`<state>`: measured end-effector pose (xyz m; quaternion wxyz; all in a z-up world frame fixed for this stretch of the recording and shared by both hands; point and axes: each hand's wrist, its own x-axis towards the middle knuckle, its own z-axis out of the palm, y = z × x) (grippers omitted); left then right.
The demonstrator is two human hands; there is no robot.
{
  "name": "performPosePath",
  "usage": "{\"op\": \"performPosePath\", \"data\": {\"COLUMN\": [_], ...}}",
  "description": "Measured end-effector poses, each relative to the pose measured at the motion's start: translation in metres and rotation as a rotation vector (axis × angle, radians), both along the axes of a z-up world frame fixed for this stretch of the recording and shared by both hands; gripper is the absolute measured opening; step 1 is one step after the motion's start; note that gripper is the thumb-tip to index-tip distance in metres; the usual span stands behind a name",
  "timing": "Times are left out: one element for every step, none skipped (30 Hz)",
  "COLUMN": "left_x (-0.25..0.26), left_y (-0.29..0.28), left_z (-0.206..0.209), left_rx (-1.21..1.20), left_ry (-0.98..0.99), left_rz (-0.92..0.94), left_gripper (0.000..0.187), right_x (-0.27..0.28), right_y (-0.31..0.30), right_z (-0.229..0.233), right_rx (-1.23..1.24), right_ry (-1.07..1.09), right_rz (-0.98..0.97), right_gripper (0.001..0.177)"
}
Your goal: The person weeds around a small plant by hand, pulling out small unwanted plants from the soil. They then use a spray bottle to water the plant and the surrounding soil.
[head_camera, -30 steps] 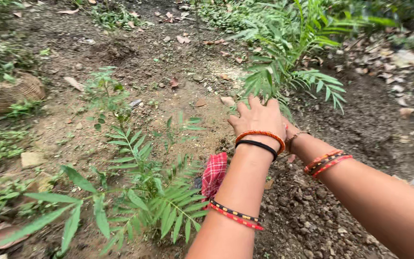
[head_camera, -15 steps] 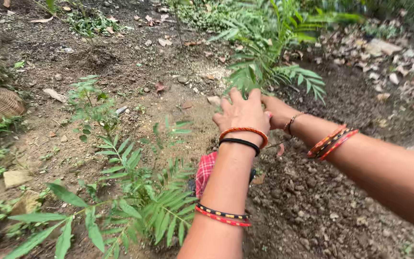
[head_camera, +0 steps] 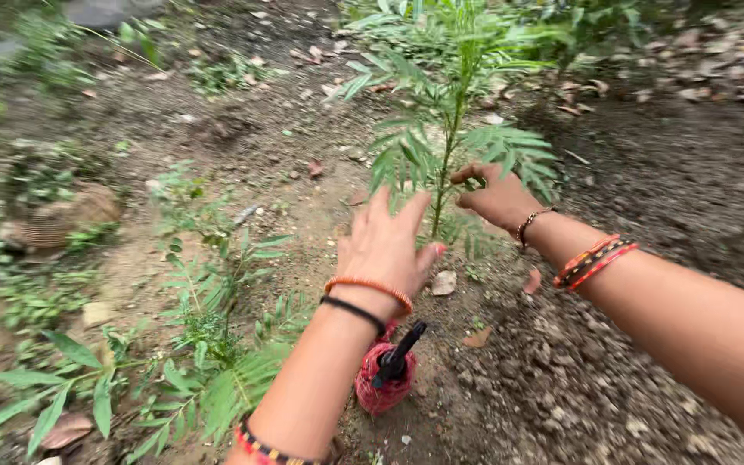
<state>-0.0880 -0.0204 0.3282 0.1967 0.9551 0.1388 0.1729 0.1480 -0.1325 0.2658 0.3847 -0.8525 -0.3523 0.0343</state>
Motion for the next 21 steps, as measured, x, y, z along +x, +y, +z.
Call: {"op": "performPosePath", "data": {"left_x": [0.002, 0.003, 0.007, 0.015, 0.025, 0.035, 0.047, 0.062, 0.079, 0.098, 0.117, 0.13, 0.139, 0.151, 0.161, 0.17, 0.176, 0.182, 0.187, 0.191, 0.193], "left_y": [-0.006, -0.014, -0.021, -0.028, -0.034, -0.039, -0.041, -0.039, -0.036, -0.031, -0.024, -0.016, -0.008, -0.004, 0.0, 0.004, 0.011, 0.018, 0.025, 0.032, 0.035], "left_z": [0.002, 0.004, 0.005, 0.006, 0.006, 0.003, -0.001, -0.006, -0.012, -0.02, -0.028, -0.036, -0.044, -0.051, -0.056, -0.062, -0.067, -0.071, -0.074, -0.075, -0.076], "left_rx": [-0.013, -0.029, -0.046, -0.04, -0.035, -0.03, -0.069, -0.109, -0.15, -0.046, 0.057, 0.164, 0.057, -0.052, -0.16, -0.157, -0.154, -0.154, -0.137, -0.121, -0.104], "left_ry": [0.03, 0.063, 0.095, 0.055, 0.015, -0.023, 0.025, 0.076, 0.127, 0.098, 0.07, 0.047, 0.061, 0.073, 0.084, 0.1, 0.117, 0.133, 0.145, 0.155, 0.166], "left_rz": [0.017, 0.027, 0.039, 0.043, 0.048, 0.055, 0.097, 0.141, 0.186, 0.17, 0.151, 0.124, 0.164, 0.192, 0.222, 0.216, 0.209, 0.203, 0.194, 0.188, 0.181], "left_gripper": [0.068, 0.067, 0.067, 0.067, 0.066, 0.066, 0.066, 0.066, 0.066, 0.061, 0.057, 0.053, 0.057, 0.061, 0.066, 0.06, 0.055, 0.051, 0.05, 0.048, 0.047], "right_x": [0.006, 0.012, 0.018, 0.025, 0.032, 0.04, 0.049, 0.057, 0.064, 0.071, 0.077, 0.08, 0.08, 0.081, 0.081, 0.082, 0.082, 0.081, 0.08, 0.078, 0.076], "right_y": [0.003, 0.006, 0.01, 0.016, 0.026, 0.034, 0.043, 0.054, 0.061, 0.065, 0.067, 0.071, 0.079, 0.084, 0.086, 0.08, 0.076, 0.07, 0.064, 0.06, 0.056], "right_z": [-0.001, -0.003, -0.006, -0.01, -0.017, -0.025, -0.034, -0.043, -0.053, -0.063, -0.072, -0.079, -0.084, -0.088, -0.09, -0.09, -0.088, -0.087, -0.085, -0.082, -0.08], "right_rx": [-0.012, -0.029, -0.047, 0.055, 0.157, 0.257, 0.312, 0.367, 0.422, 0.487, 0.549, 0.615, 0.647, 0.678, 0.71, 0.714, 0.718, 0.718, 0.73, 0.741, 0.753], "right_ry": [0.057, 0.118, 0.178, 0.209, 0.24, 0.274, 0.244, 0.218, 0.192, 0.31, 0.43, 0.551, 0.593, 0.629, 0.666, 0.733, 0.8, 0.867, 0.912, 0.957, 1.001], "right_rz": [-0.014, -0.032, -0.05, 0.015, 0.08, 0.147, 0.238, 0.331, 0.422, 0.455, 0.487, 0.512, 0.498, 0.473, 0.448, 0.413, 0.377, 0.34, 0.301, 0.264, 0.227], "right_gripper": [0.049, 0.047, 0.046, 0.044, 0.043, 0.041, 0.04, 0.04, 0.039, 0.037, 0.036, 0.036, 0.032, 0.028, 0.024, 0.029, 0.034, 0.04, 0.039, 0.039, 0.039]}}
